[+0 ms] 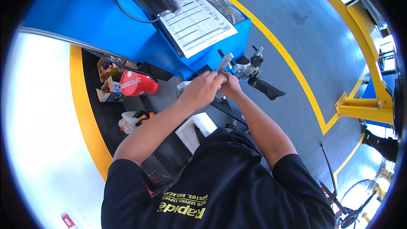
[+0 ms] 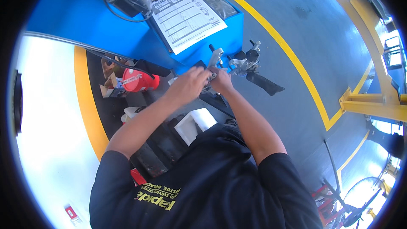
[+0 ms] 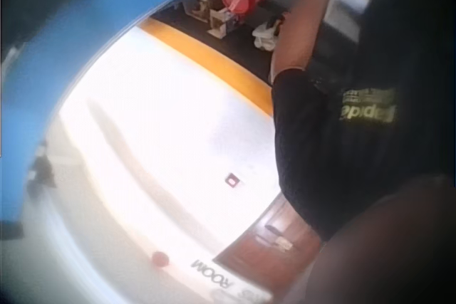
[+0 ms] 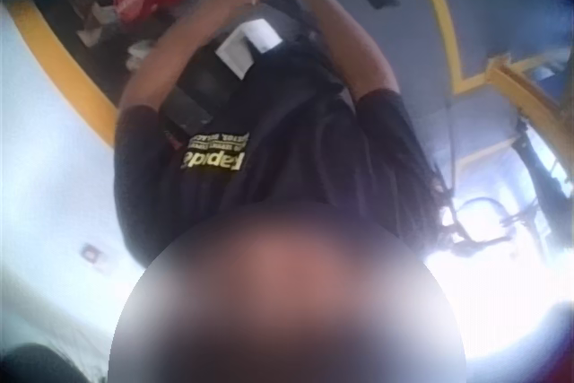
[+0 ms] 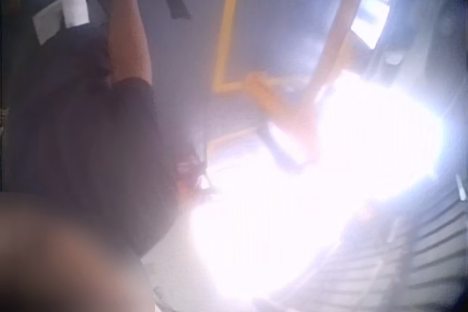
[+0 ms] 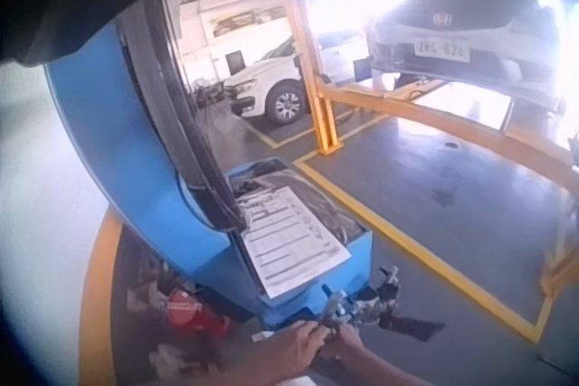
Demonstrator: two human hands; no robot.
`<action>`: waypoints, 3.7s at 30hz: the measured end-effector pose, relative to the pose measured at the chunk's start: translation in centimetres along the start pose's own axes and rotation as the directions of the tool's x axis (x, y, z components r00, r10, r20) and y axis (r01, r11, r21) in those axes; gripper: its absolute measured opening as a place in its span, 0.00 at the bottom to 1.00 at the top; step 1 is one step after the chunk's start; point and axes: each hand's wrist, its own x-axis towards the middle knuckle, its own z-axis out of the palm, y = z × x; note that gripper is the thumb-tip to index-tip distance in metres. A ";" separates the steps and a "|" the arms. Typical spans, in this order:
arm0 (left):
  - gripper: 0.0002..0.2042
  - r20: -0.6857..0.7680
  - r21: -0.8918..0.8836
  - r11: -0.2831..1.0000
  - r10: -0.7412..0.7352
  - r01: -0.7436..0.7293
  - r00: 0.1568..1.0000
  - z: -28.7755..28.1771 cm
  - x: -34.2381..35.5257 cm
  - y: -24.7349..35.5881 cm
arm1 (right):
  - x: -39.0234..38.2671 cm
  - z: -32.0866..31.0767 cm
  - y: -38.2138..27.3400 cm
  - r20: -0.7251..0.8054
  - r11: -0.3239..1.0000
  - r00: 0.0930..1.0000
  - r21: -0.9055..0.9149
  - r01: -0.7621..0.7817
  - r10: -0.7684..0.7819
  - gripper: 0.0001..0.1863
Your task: The person assembles a wheel alignment sensor by attaching components and a cable, then mounts the sensor onto a car wheel using clamps and tightening knobs. The person repeats the process on a second wheel.
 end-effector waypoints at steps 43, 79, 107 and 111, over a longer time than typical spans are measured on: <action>0.18 0.048 0.326 0.887 -0.360 0.326 0.932 -0.3 -1.1 -2.0 | -1.3 -0.2 -0.3 -0.286 0.998 0.958 0.046 0.035 -0.020 0.20; 0.22 -0.094 -0.871 0.288 -0.892 0.398 0.442 9.7 -8.9 -8.9 | 5.8 -2.3 -3.1 -0.141 0.794 0.928 0.571 -0.208 0.345 0.19; 0.50 0.338 -0.887 0.195 -0.345 0.419 0.876 0.0 -13.8 11.6 | -18.0 -17.7 -13.6 -0.222 0.853 0.966 0.521 0.004 0.132 0.25; 0.45 0.844 -0.351 0.522 -0.183 0.778 0.504 -8.1 -10.3 9.3 | -22.8 -18.7 -13.9 -0.312 0.878 0.946 0.474 0.074 0.089 0.22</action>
